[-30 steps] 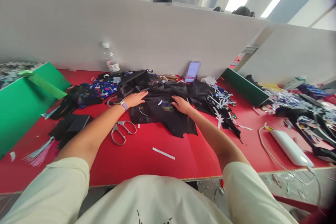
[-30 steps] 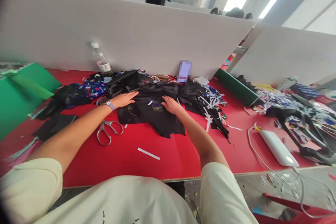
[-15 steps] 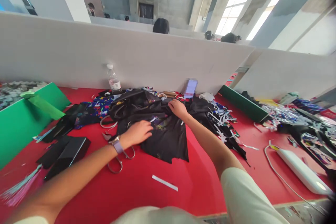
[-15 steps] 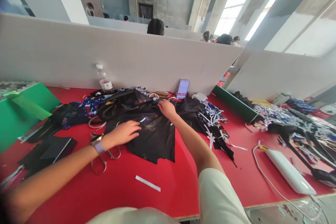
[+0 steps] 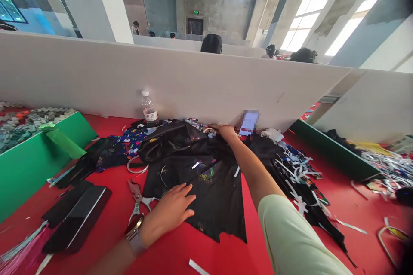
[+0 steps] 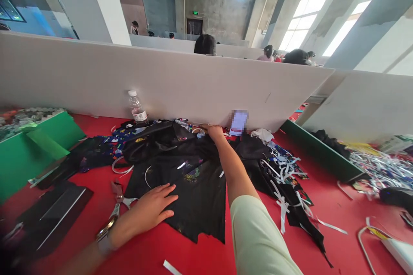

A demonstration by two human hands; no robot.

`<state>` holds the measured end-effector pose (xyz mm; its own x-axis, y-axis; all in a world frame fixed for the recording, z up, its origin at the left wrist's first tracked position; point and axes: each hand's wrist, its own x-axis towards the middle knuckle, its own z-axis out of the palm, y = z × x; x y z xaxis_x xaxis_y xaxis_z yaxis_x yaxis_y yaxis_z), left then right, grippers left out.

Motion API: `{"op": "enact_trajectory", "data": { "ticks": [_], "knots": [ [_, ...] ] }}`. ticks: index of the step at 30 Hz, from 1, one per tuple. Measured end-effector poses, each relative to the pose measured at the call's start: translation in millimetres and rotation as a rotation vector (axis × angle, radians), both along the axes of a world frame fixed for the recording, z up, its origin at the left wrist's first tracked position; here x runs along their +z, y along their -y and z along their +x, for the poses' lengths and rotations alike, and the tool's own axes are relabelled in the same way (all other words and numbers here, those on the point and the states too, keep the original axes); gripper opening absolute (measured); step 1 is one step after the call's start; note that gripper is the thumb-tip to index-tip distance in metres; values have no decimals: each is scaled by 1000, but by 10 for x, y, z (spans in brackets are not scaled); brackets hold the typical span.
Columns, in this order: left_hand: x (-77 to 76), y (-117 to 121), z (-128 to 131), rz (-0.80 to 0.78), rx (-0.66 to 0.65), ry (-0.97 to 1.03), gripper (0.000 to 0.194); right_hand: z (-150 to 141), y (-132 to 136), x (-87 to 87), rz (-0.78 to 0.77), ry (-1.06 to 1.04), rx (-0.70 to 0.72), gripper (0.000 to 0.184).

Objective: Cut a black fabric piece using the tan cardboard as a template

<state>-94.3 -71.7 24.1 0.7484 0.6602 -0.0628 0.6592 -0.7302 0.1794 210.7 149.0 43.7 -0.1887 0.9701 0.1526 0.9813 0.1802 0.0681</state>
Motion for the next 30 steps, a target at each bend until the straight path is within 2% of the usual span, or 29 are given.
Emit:
{"op": "enact_trajectory", "data": {
  "ticks": [2, 4, 9, 12, 14, 15, 17, 19, 21, 25, 30],
  "knots": [
    [-40, 31, -46, 39, 16, -10, 40, 1, 15, -57, -7, 21, -71, 31],
    [-85, 65, -89, 68, 30, -12, 41, 16, 54, -39, 1, 28, -127, 33],
    [-134, 172, -145, 85, 27, 2, 45, 49, 245, 274, 74, -14, -224, 30],
    [-108, 243, -162, 105, 40, -31, 47, -47, 588, 424, 159, -56, -242, 38],
    [-89, 286, -186, 127, 44, -51, 47, -191, 972, 414, 192, -79, -177, 39],
    [-84, 306, -203, 134, 39, -57, 47, -280, 1196, 373, 209, -101, -78, 38],
    [-81, 348, -240, 138, 16, -57, 45, -462, 1654, 234, 145, -96, 74, 37],
    [-82, 395, -269, 138, -11, -48, 44, -608, 2055, 54, 54, -65, 136, 37],
    [-77, 448, -284, 134, -42, -43, 43, -689, 2359, -121, -2, -38, 125, 38],
    [-48, 542, -309, 91, -72, -55, 41, -673, 2763, -375, -66, -13, 124, 38],
    [-38, 623, -382, -8, -149, 3, 39, -507, 3086, -519, -74, 10, 129, 42]
  ]
}}
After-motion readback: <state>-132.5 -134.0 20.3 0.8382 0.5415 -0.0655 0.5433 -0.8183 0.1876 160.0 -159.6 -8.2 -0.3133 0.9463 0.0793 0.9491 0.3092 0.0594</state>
